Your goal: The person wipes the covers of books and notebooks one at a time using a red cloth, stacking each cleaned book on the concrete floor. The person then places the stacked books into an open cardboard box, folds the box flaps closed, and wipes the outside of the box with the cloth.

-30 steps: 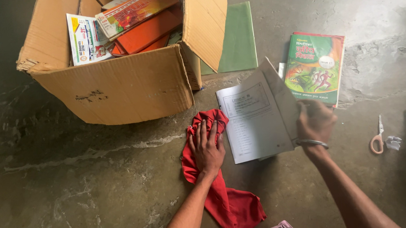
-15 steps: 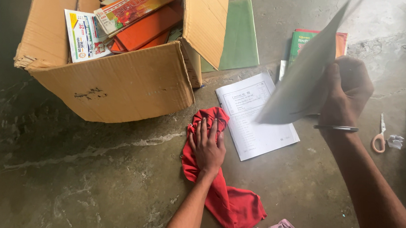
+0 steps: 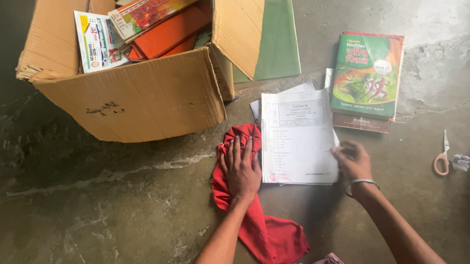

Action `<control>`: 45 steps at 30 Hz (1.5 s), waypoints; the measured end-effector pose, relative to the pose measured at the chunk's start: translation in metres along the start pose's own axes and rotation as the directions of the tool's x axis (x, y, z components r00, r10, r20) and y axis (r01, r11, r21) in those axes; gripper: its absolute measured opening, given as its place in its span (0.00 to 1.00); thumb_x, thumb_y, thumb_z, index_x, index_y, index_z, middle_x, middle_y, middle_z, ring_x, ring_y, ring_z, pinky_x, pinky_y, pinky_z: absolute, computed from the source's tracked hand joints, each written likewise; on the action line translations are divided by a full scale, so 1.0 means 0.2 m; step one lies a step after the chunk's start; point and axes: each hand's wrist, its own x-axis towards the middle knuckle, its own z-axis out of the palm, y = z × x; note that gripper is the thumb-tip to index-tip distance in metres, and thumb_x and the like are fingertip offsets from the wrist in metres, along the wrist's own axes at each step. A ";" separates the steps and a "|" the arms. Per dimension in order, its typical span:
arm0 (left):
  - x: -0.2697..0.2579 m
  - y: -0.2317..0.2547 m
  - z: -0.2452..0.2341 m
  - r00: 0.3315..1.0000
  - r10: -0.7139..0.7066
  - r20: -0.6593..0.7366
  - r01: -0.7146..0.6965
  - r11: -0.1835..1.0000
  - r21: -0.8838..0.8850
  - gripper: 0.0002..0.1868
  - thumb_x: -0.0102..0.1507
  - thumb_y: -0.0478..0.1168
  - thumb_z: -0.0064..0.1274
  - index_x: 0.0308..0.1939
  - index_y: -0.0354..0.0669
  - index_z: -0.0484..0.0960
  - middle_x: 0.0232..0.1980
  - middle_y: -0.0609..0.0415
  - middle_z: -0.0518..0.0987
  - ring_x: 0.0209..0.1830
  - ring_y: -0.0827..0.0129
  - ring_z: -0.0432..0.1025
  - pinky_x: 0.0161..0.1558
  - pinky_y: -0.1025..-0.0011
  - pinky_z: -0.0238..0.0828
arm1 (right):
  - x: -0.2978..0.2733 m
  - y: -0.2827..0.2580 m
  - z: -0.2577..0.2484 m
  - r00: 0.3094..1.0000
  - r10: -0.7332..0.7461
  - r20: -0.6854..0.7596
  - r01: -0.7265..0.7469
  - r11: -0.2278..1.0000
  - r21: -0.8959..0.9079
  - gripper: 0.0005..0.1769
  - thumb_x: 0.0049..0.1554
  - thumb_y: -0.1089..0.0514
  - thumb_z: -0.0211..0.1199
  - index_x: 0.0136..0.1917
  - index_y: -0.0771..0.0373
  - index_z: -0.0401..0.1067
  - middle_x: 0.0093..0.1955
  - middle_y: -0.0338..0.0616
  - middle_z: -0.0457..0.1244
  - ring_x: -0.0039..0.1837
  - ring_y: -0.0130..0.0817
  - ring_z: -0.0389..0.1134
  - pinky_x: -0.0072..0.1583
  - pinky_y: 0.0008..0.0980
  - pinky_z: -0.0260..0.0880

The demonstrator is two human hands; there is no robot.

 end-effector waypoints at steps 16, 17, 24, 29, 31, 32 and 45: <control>0.09 0.28 0.01 0.981 0.183 0.063 -0.141 0.900 -0.412 0.19 0.69 0.42 0.48 0.64 0.50 0.78 0.64 0.47 0.80 0.67 0.56 0.73 0.67 0.60 0.72 | -0.02 0.15 0.00 0.752 -0.427 0.502 0.659 0.493 -0.568 0.71 0.34 0.21 0.68 0.82 0.46 0.47 0.86 0.45 0.32 0.84 0.53 0.27 0.75 0.61 0.24; 0.09 0.30 0.02 0.940 0.302 0.157 -0.235 0.910 -0.343 0.22 0.65 0.45 0.50 0.64 0.52 0.78 0.66 0.44 0.76 0.69 0.52 0.68 0.68 0.54 0.64 | -0.01 0.19 0.01 0.714 -0.473 0.516 0.700 0.497 -0.513 0.70 0.36 0.19 0.65 0.82 0.48 0.45 0.86 0.47 0.29 0.85 0.56 0.24 0.75 0.62 0.21; 0.41 0.26 0.29 0.917 0.283 0.280 -0.256 0.958 -0.130 0.31 0.67 0.56 0.45 0.73 0.55 0.69 0.81 0.42 0.56 0.83 0.51 0.47 0.77 0.43 0.36 | 0.04 0.22 0.01 0.779 -0.235 0.581 0.622 0.412 -0.667 0.78 0.38 0.17 0.64 0.85 0.47 0.27 0.86 0.45 0.20 0.84 0.51 0.15 0.74 0.66 0.18; 0.53 0.38 0.44 0.949 0.239 0.207 -0.242 0.970 -0.013 0.31 0.69 0.57 0.42 0.75 0.52 0.67 0.80 0.37 0.54 0.83 0.46 0.45 0.78 0.43 0.34 | 0.05 0.18 0.02 0.792 -0.150 0.592 0.595 0.409 -0.692 0.79 0.38 0.16 0.63 0.84 0.49 0.23 0.87 0.45 0.17 0.83 0.53 0.12 0.73 0.67 0.17; 0.44 0.46 0.46 0.931 0.295 0.215 -0.283 0.955 -0.082 0.31 0.70 0.58 0.41 0.74 0.50 0.67 0.79 0.36 0.54 0.81 0.45 0.45 0.77 0.43 0.35 | 0.08 0.21 0.02 0.800 -0.110 0.589 0.578 0.402 -0.710 0.80 0.39 0.16 0.63 0.84 0.51 0.21 0.87 0.45 0.17 0.83 0.52 0.11 0.73 0.67 0.17; 0.37 0.50 0.45 0.913 0.327 0.246 -0.312 0.945 -0.097 0.30 0.70 0.57 0.42 0.73 0.50 0.68 0.80 0.36 0.55 0.82 0.45 0.46 0.78 0.43 0.35 | 0.08 0.24 0.02 0.803 -0.089 0.590 0.571 0.401 -0.716 0.80 0.39 0.16 0.63 0.84 0.53 0.21 0.87 0.45 0.17 0.83 0.52 0.10 0.73 0.67 0.16; 0.46 0.15 0.36 0.908 0.327 0.260 -0.329 0.943 -0.037 0.32 0.72 0.52 0.41 0.78 0.45 0.59 0.81 0.34 0.54 0.83 0.47 0.46 0.80 0.45 0.37 | 0.04 0.07 0.04 0.823 0.111 0.558 0.486 0.372 -0.791 0.84 0.39 0.16 0.65 0.81 0.55 0.14 0.85 0.44 0.13 0.84 0.52 0.08 0.75 0.66 0.14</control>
